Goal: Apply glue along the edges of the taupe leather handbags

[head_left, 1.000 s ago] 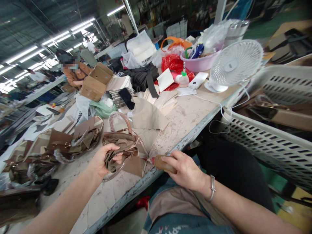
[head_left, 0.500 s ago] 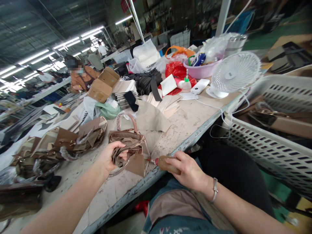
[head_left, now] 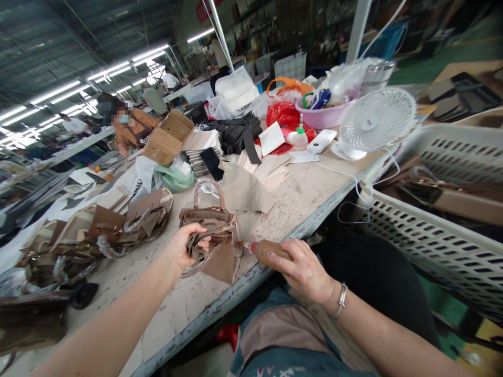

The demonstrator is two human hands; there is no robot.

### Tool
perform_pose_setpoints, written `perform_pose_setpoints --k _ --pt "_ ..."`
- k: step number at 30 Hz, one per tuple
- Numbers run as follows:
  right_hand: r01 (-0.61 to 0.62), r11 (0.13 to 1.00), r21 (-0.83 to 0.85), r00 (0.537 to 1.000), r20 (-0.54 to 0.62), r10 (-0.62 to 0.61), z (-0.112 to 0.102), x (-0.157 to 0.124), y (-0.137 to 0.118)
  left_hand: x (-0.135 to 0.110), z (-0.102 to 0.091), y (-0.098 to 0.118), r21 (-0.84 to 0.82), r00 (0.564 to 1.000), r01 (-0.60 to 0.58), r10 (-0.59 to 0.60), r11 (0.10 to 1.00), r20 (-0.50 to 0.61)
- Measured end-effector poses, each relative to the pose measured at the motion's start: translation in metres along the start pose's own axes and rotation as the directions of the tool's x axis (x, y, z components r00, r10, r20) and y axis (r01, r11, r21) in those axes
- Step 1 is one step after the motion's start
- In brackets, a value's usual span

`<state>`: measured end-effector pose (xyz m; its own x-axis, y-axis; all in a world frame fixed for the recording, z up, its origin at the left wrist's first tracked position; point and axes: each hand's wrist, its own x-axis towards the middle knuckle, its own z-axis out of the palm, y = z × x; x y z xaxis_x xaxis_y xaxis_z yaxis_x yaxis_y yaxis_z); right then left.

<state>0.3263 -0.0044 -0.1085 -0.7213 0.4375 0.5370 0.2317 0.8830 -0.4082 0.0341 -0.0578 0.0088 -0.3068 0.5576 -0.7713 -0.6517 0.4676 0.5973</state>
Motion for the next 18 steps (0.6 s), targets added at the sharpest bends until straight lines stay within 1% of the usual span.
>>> perform_pose_setpoints --k 2,4,6,8,10,11,13,18 --pt "0.03 1.0 -0.006 0.995 -0.096 -0.031 0.0 0.001 0.004 0.002 -0.001 0.0 0.003 1.0 -0.004 0.004 1.0 -0.003" --pt "0.031 0.999 -0.019 0.99 -0.135 -0.033 0.0 0.003 0.007 0.004 0.0 0.0 0.006 1.0 -0.005 0.005 1.0 -0.007" --pt "0.01 1.0 -0.025 0.996 -0.091 -0.012 0.0 0.003 0.007 0.004 0.002 0.0 0.008 1.0 0.001 -0.001 1.0 -0.011" --pt "-0.014 1.0 -0.019 1.0 0.007 0.014 -0.001 0.004 0.004 0.005 0.004 0.0 0.01 1.0 0.005 -0.005 1.0 -0.018" --pt "-0.028 0.999 -0.014 0.994 0.104 0.03 -0.001 0.003 0.0 0.005 0.006 0.0 0.01 1.0 0.002 -0.002 1.0 -0.026" --pt "-0.032 0.999 -0.014 0.99 0.134 0.034 -0.002 0.003 -0.002 0.005 0.006 0.0 0.011 1.0 -0.001 0.002 1.0 -0.029" --pt "-0.044 0.999 -0.013 0.986 0.159 0.045 -0.001 0.002 -0.005 0.005 0.007 0.0 0.014 0.999 -0.008 0.009 1.0 -0.034" --pt "-0.087 0.993 0.076 0.989 0.122 0.078 0.001 -0.001 -0.005 0.007 0.008 -0.001 0.027 0.999 -0.015 0.016 1.0 -0.043"
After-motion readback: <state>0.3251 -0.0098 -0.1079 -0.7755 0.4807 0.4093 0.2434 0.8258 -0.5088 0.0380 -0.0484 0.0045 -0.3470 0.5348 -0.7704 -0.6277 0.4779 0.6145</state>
